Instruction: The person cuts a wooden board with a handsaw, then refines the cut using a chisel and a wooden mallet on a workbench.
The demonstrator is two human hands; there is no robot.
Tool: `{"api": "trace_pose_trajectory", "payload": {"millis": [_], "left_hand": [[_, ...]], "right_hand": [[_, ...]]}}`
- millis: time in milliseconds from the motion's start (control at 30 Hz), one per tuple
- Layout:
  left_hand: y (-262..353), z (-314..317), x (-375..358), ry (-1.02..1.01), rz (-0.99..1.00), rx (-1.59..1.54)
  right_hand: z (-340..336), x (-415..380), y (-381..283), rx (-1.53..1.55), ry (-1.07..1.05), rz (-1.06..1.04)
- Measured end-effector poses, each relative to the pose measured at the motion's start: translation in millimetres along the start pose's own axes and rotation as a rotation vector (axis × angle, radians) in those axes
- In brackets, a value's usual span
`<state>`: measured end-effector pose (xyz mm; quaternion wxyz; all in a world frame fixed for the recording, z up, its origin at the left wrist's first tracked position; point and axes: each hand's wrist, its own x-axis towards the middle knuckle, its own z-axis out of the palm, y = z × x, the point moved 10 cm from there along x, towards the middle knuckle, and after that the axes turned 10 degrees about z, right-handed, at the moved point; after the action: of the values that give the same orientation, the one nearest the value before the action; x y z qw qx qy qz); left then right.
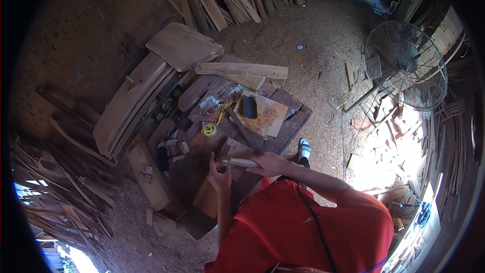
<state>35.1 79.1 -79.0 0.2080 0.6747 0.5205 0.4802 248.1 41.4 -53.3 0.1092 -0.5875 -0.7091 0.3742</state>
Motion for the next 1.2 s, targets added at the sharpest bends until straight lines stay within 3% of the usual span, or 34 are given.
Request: {"api": "trace_pose_trajectory", "payload": {"millis": [367, 467, 667, 767, 867, 1200], "left_hand": [[3, -1, 3, 0.02, 0.043, -0.019], [1, -1, 3, 0.013, -0.028, -0.037], [2, -1, 3, 0.006, 0.006, -0.021], [1, -1, 3, -0.011, -0.018, -0.02], [2, -1, 4, 0.004, 0.012, -0.03], [0, -2, 3, 0.007, -0.049, -0.049]], "right_hand": [[-9, -7, -4, 0.048, 0.113, -0.037], [2, 1, 9, -0.033, 0.047, 0.021], [-11, -10, -8, 0.054, 0.13, -0.046], [-5, -3, -2, -0.063, 0.079, 0.012], [-14, -10, -15, 0.037, 0.129, -0.055], [-6, -5, -5, -0.035, 0.111, -0.003]]}}
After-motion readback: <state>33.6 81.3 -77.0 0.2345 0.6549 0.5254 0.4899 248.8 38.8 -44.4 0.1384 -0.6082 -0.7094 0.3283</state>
